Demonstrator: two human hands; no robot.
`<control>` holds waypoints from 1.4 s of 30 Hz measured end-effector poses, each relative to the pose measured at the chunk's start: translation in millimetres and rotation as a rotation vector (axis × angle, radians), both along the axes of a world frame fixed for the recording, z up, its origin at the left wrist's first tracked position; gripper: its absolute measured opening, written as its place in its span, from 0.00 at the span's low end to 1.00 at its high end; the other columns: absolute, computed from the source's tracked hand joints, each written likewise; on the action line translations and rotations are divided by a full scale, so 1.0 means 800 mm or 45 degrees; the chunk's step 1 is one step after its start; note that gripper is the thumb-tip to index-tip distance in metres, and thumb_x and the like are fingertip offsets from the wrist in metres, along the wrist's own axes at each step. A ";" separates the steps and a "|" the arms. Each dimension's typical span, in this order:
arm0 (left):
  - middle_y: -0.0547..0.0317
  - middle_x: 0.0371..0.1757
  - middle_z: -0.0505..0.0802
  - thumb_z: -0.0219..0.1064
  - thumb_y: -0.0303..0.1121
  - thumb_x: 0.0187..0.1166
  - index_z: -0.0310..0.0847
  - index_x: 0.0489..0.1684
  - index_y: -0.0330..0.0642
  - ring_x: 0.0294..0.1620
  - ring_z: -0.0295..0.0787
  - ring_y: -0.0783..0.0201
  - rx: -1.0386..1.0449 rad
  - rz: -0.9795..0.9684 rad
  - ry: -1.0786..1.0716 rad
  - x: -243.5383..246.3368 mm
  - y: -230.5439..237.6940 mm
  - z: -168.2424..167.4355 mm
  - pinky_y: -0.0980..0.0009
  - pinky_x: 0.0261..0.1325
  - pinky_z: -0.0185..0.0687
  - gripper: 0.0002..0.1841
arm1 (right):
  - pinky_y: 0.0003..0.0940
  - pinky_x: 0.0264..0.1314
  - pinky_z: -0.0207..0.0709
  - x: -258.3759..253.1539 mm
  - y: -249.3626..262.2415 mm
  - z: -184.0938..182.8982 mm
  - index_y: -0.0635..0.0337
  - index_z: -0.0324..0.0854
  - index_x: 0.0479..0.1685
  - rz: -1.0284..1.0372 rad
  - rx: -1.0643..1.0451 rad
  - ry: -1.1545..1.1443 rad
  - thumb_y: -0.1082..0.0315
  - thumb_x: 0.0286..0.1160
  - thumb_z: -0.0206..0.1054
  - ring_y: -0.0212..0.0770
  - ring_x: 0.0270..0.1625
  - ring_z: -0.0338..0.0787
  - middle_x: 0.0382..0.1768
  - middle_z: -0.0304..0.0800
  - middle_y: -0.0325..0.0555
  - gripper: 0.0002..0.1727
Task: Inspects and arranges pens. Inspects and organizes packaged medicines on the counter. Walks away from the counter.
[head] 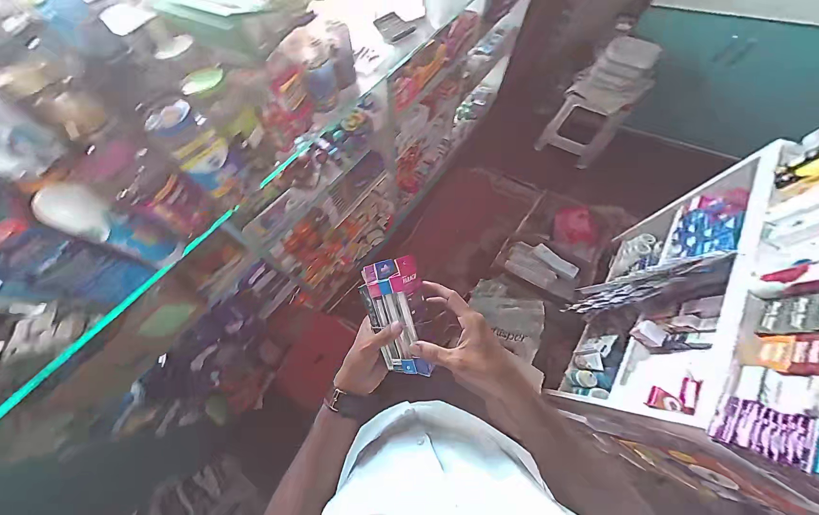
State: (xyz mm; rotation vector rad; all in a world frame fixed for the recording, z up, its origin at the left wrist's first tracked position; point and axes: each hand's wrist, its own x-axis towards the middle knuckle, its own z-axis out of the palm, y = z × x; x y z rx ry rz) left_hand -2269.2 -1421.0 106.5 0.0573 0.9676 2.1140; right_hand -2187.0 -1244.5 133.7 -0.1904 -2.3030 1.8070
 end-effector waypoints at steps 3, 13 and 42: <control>0.47 0.52 0.94 0.86 0.41 0.61 0.67 0.71 0.38 0.51 0.95 0.55 0.060 -0.050 -0.106 -0.091 0.065 -0.017 0.55 0.58 0.92 0.40 | 0.28 0.66 0.85 -0.078 0.049 -0.006 0.57 0.67 0.85 -0.146 0.068 0.007 0.46 0.56 0.85 0.28 0.65 0.87 0.67 0.87 0.41 0.53; 0.48 0.50 0.93 0.81 0.37 0.66 0.62 0.74 0.38 0.48 0.95 0.58 -0.055 0.123 -0.035 -0.384 0.344 -0.018 0.58 0.53 0.93 0.38 | 0.32 0.66 0.85 -0.373 0.321 -0.034 0.54 0.65 0.88 -0.095 0.112 0.093 0.31 0.57 0.79 0.32 0.69 0.85 0.75 0.81 0.45 0.58; 0.51 0.47 0.95 0.83 0.39 0.65 0.71 0.67 0.40 0.46 0.96 0.59 0.124 0.123 0.202 -1.054 1.057 0.064 0.58 0.52 0.94 0.33 | 0.17 0.27 0.76 -1.098 1.093 0.106 0.51 0.76 0.78 0.087 -0.290 0.683 0.56 0.92 0.55 0.21 0.23 0.80 0.25 0.85 0.28 0.22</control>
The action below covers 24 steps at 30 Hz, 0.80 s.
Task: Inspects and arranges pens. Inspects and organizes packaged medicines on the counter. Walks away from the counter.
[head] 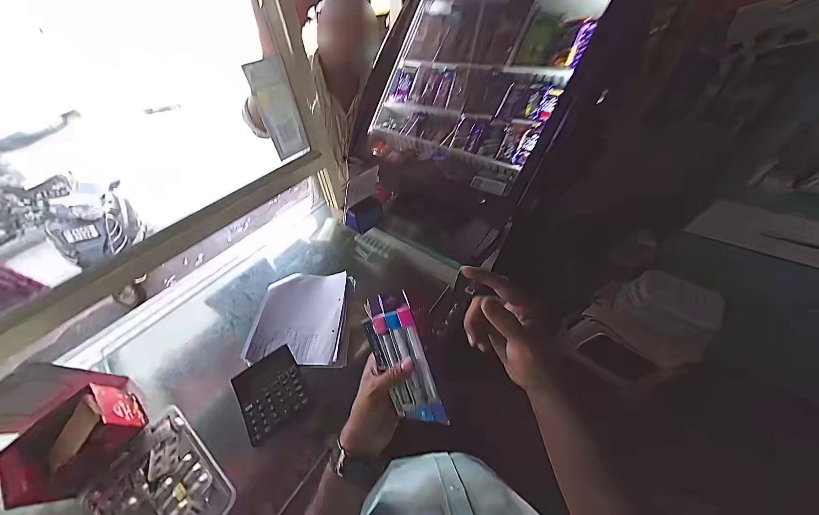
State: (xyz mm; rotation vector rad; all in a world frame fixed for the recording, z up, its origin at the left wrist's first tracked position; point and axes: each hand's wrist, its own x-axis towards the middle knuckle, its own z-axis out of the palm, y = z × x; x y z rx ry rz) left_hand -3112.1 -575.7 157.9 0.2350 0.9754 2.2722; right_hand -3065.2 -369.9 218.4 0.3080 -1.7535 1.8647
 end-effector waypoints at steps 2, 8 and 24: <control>0.48 0.54 0.93 0.79 0.32 0.70 0.65 0.74 0.39 0.54 0.94 0.55 0.101 0.077 0.035 -0.032 0.029 -0.009 0.54 0.60 0.91 0.33 | 0.24 0.43 0.83 -0.047 0.032 -0.023 0.64 0.76 0.75 0.062 0.173 -0.135 0.60 0.88 0.60 0.30 0.41 0.89 0.44 0.92 0.41 0.23; 0.46 0.63 0.89 0.73 0.18 0.71 0.57 0.80 0.35 0.62 0.89 0.56 0.076 0.391 0.053 -0.089 0.134 -0.032 0.55 0.70 0.84 0.37 | 0.35 0.64 0.90 -0.143 0.119 -0.084 0.63 0.54 0.90 0.487 0.221 -0.517 0.54 0.64 0.83 0.43 0.70 0.87 0.78 0.77 0.50 0.54; 0.45 0.62 0.91 0.78 0.18 0.66 0.67 0.74 0.31 0.62 0.91 0.55 -0.116 0.812 0.000 -0.097 0.206 -0.051 0.56 0.69 0.86 0.34 | 0.34 0.65 0.89 -0.246 0.187 -0.129 0.57 0.49 0.93 1.202 0.037 -0.737 0.59 0.59 0.86 0.41 0.66 0.89 0.70 0.83 0.48 0.60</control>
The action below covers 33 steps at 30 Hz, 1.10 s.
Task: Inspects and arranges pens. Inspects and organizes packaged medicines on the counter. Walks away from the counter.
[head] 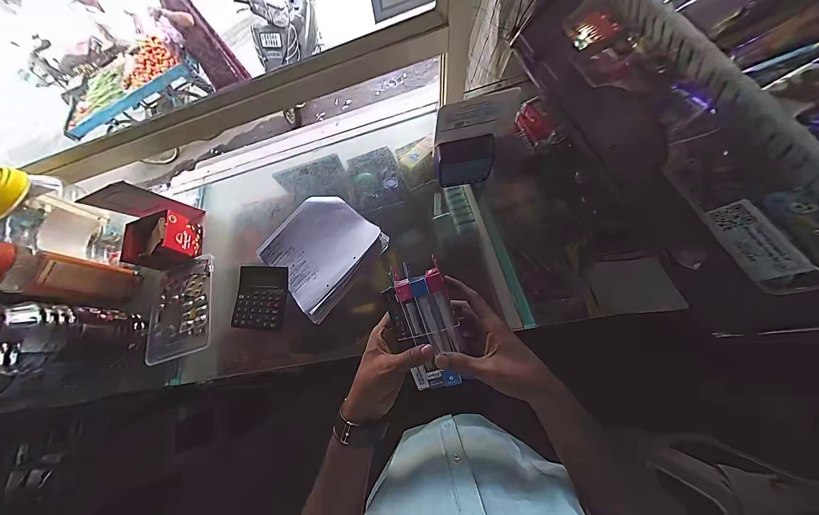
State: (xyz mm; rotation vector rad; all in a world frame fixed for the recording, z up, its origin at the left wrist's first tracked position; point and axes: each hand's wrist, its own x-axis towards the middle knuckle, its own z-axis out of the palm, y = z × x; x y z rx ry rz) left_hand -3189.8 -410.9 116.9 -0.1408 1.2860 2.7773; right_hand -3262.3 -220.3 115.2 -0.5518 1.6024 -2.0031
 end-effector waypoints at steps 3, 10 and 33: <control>0.48 0.56 0.93 0.80 0.21 0.64 0.70 0.70 0.31 0.57 0.93 0.59 -0.040 0.118 -0.096 0.010 -0.010 0.002 0.59 0.65 0.89 0.32 | 0.28 0.66 0.86 -0.006 -0.019 0.000 0.50 0.53 0.93 0.036 0.259 0.122 0.49 0.54 0.87 0.32 0.65 0.88 0.67 0.85 0.42 0.61; 0.48 0.57 0.95 0.78 0.23 0.67 0.83 0.63 0.39 0.58 0.94 0.55 0.350 0.074 0.090 0.041 -0.071 -0.034 0.54 0.67 0.88 0.23 | 0.36 0.66 0.88 -0.017 -0.058 0.011 0.44 0.54 0.92 0.290 -0.049 -0.210 0.68 0.58 0.85 0.42 0.63 0.91 0.64 0.87 0.46 0.56; 0.46 0.56 0.94 0.77 0.22 0.68 0.79 0.65 0.36 0.57 0.93 0.54 0.328 0.012 0.116 0.082 -0.158 -0.021 0.52 0.68 0.86 0.24 | 0.39 0.63 0.90 0.052 -0.153 0.018 0.40 0.53 0.93 0.107 0.152 0.087 0.65 0.55 0.86 0.45 0.63 0.90 0.67 0.84 0.46 0.59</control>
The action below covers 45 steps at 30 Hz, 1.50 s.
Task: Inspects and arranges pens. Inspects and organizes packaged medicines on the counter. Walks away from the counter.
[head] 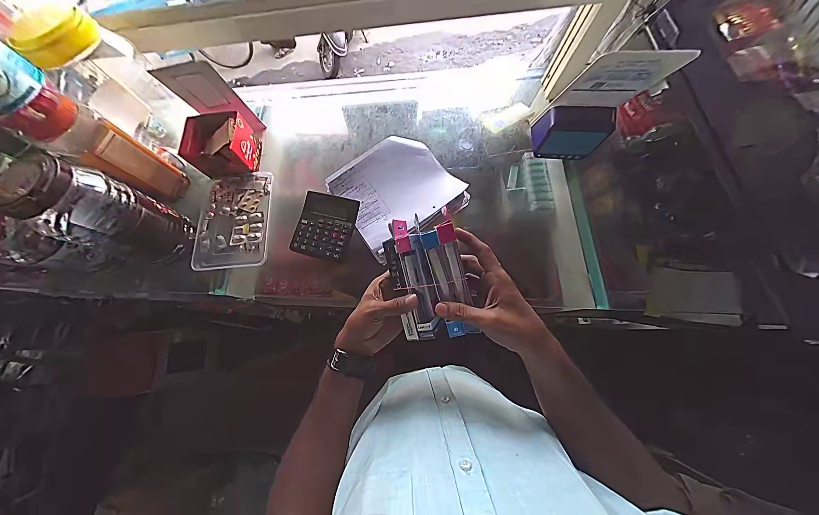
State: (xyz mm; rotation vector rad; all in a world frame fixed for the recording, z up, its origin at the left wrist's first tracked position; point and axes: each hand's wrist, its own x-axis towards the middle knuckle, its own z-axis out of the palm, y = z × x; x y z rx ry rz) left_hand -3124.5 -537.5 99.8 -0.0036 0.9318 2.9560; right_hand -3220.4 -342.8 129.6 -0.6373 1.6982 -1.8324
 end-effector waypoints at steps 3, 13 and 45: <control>0.40 0.58 0.92 0.73 0.23 0.74 0.71 0.73 0.37 0.58 0.93 0.49 0.062 -0.041 -0.102 -0.001 -0.004 -0.005 0.49 0.67 0.86 0.27 | 0.39 0.63 0.90 0.006 -0.005 -0.010 0.38 0.54 0.93 -0.015 0.037 0.004 0.66 0.58 0.84 0.44 0.64 0.90 0.70 0.83 0.43 0.56; 0.41 0.63 0.90 0.53 0.36 0.92 0.62 0.82 0.37 0.58 0.93 0.51 -0.398 0.086 -0.202 -0.025 0.025 0.035 0.54 0.62 0.90 0.23 | 0.36 0.73 0.81 0.009 0.011 -0.005 0.46 0.54 0.94 -0.198 0.372 0.422 0.42 0.48 0.88 0.37 0.76 0.80 0.85 0.67 0.52 0.65; 0.34 0.51 0.92 0.77 0.26 0.68 0.61 0.74 0.30 0.49 0.95 0.44 -0.448 0.860 -0.432 -0.039 0.011 0.022 0.48 0.53 0.94 0.35 | 0.29 0.46 0.89 -0.080 0.137 -0.009 0.55 0.78 0.79 0.531 0.159 -0.038 0.53 0.72 0.75 0.31 0.43 0.93 0.48 0.95 0.38 0.34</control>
